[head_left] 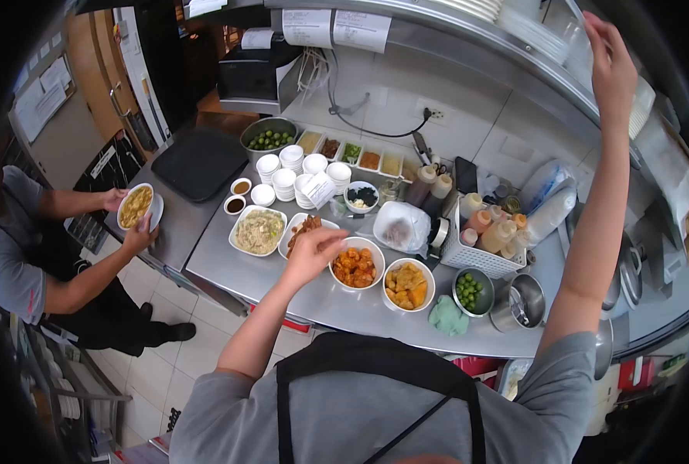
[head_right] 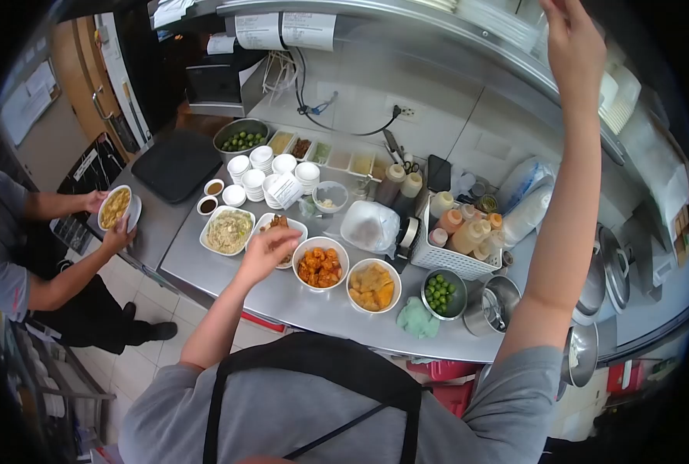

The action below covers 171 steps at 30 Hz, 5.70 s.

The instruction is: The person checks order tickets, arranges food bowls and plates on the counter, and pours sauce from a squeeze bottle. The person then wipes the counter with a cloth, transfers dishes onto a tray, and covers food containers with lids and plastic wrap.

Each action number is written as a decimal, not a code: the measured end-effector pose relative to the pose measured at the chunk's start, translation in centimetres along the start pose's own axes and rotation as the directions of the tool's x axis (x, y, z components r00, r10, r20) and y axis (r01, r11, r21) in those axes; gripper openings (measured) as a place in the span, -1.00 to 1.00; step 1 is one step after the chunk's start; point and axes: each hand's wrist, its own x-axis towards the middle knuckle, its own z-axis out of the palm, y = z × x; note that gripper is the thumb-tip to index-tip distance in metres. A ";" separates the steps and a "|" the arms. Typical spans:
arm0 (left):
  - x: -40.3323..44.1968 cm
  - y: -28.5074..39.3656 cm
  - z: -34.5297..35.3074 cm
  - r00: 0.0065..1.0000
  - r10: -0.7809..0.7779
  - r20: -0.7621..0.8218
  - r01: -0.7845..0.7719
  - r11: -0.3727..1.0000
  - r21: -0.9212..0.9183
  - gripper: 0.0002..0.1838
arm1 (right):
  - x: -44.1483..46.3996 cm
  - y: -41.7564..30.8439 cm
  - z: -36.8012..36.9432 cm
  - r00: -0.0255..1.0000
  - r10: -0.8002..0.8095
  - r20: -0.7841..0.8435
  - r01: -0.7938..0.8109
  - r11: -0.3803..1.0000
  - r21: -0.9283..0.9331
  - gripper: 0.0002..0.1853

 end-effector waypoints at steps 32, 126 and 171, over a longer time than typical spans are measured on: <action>1.1 -9.2 19.4 0.930 0.330 0.160 -0.358 0.720 0.594 -0.72 | -54.8 -8.5 1.2 0.218 0.947 0.235 -0.974 0.195 0.117 -0.79; -20.5 -13.4 -14.4 0.633 -0.555 -0.539 0.755 0.597 0.271 -0.75 | -31.3 -2.0 23.5 0.752 0.654 0.078 -0.647 0.756 -0.101 -0.21; -37.1 -47.8 -53.7 0.193 -0.952 -0.238 0.975 0.214 -0.067 -0.73 | -29.3 -56.0 51.7 0.326 -0.037 0.945 -0.819 0.488 0.302 -0.26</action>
